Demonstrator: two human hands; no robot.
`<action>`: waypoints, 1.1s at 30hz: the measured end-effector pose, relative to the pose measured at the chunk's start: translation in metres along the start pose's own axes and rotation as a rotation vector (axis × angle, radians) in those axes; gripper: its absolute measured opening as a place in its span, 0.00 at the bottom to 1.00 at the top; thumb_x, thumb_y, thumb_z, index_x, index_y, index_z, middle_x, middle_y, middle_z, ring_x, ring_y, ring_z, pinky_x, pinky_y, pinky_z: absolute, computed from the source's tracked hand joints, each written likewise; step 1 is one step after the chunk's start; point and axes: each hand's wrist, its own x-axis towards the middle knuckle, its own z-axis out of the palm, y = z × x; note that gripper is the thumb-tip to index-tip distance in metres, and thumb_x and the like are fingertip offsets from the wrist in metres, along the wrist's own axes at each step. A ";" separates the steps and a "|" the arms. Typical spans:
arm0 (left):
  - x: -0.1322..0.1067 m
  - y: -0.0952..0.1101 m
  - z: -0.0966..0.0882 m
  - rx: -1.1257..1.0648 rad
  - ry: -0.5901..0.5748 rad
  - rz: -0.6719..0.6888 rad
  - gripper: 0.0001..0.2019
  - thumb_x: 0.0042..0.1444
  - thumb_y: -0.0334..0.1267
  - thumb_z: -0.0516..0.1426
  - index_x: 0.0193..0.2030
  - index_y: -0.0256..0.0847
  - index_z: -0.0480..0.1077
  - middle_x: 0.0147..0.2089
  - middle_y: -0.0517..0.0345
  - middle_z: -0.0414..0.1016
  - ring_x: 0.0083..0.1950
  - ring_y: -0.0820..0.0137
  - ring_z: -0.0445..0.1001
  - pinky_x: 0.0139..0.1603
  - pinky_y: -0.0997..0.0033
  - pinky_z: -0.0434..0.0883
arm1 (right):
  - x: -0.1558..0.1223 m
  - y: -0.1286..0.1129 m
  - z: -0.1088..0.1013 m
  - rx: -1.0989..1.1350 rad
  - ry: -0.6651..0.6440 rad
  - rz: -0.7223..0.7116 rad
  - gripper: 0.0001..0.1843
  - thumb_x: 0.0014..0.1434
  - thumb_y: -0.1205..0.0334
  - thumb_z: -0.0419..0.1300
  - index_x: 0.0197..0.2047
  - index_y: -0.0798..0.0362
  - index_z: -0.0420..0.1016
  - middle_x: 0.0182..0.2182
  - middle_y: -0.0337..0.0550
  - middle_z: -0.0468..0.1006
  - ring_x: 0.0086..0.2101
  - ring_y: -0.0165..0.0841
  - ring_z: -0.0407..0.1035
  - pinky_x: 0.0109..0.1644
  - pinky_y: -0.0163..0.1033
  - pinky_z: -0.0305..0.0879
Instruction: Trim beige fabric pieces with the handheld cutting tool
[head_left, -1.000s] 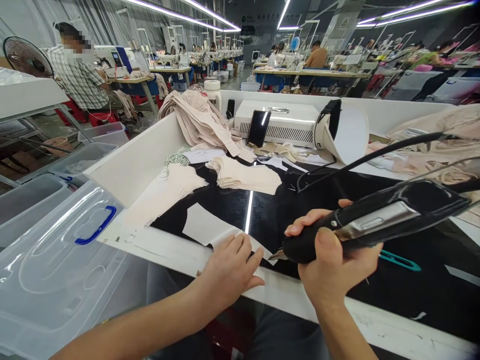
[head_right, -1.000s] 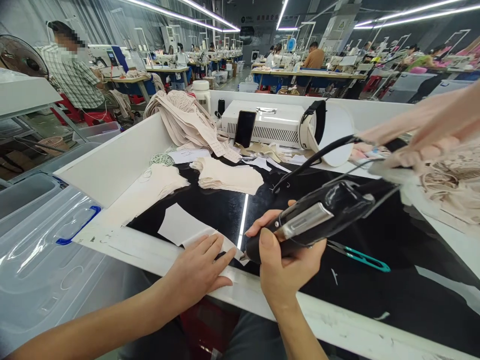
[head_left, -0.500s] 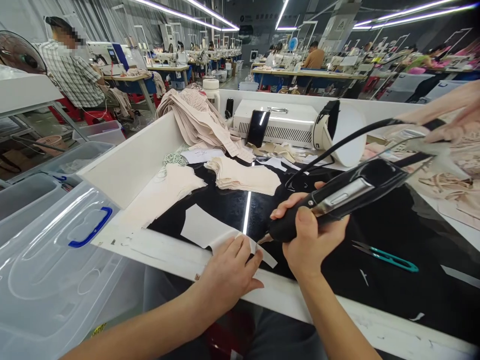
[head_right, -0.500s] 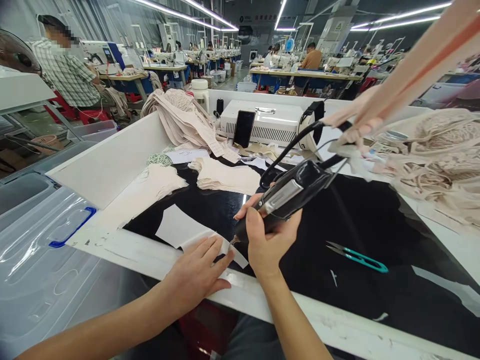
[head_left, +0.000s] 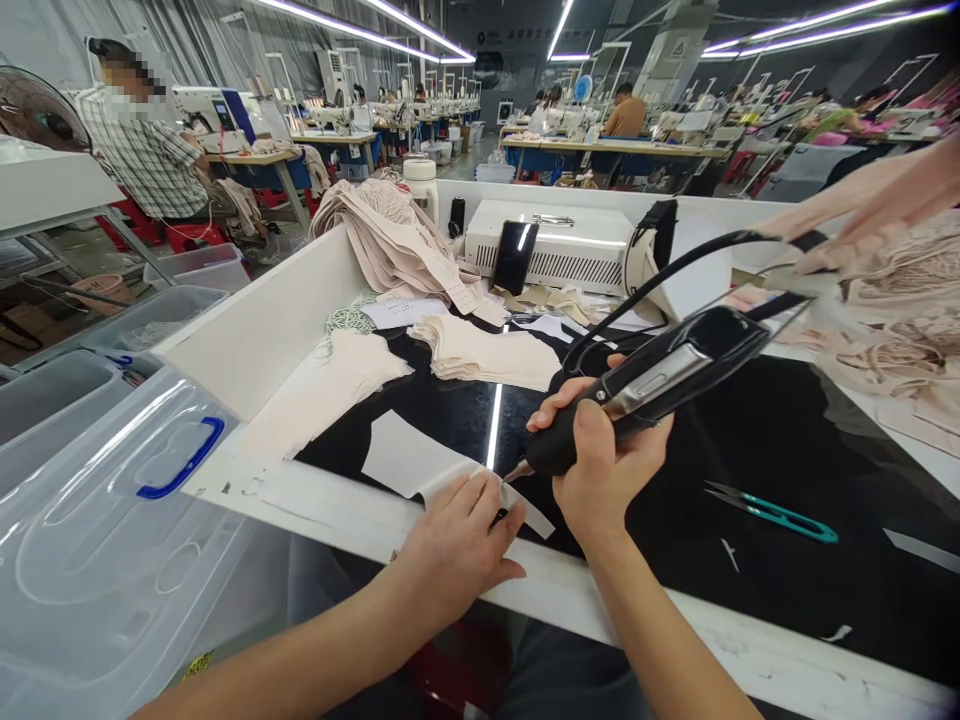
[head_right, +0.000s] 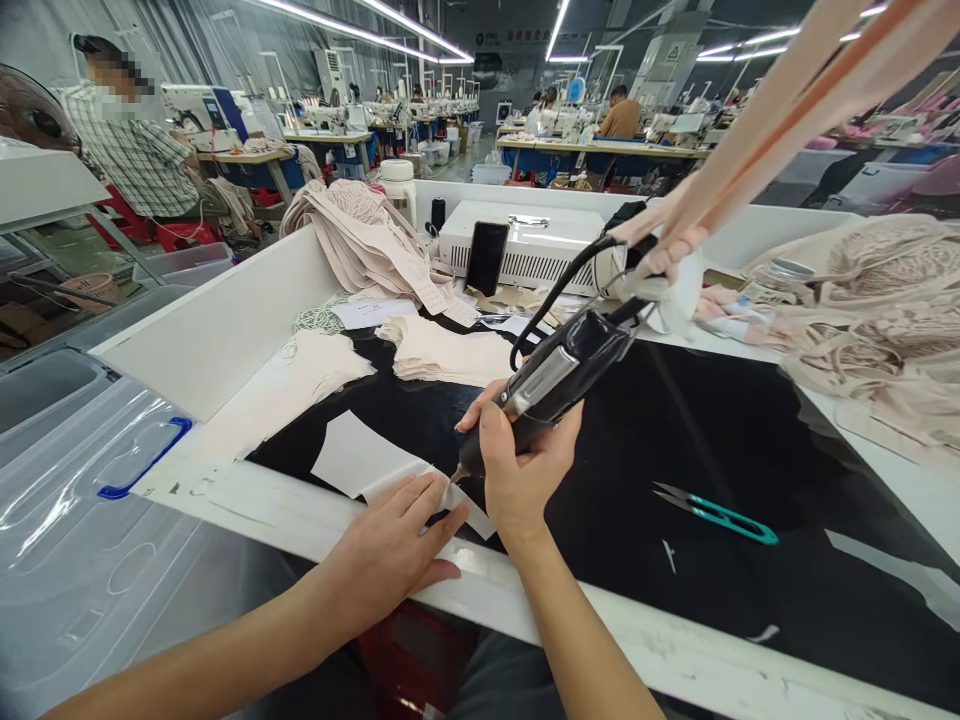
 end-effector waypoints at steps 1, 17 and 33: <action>0.000 -0.001 -0.001 -0.012 0.004 0.005 0.37 0.63 0.59 0.73 0.68 0.34 0.73 0.65 0.32 0.80 0.68 0.46 0.81 0.68 0.47 0.81 | 0.000 0.000 0.000 -0.012 0.001 -0.003 0.19 0.66 0.61 0.72 0.56 0.44 0.72 0.33 0.27 0.82 0.24 0.28 0.75 0.31 0.40 0.78; -0.006 -0.011 -0.028 -0.147 -0.011 -0.083 0.23 0.73 0.48 0.68 0.67 0.38 0.74 0.63 0.41 0.81 0.63 0.52 0.82 0.66 0.50 0.82 | -0.018 -0.014 -0.003 -0.095 0.052 -0.024 0.26 0.65 0.56 0.76 0.60 0.46 0.71 0.33 0.29 0.83 0.25 0.31 0.77 0.35 0.44 0.78; -0.012 -0.009 -0.018 -0.174 0.010 -0.102 0.28 0.66 0.50 0.74 0.66 0.40 0.75 0.65 0.39 0.79 0.66 0.50 0.81 0.69 0.46 0.81 | -0.005 -0.005 0.012 -0.026 0.057 -0.006 0.26 0.62 0.52 0.76 0.58 0.44 0.71 0.32 0.29 0.81 0.22 0.30 0.74 0.29 0.42 0.77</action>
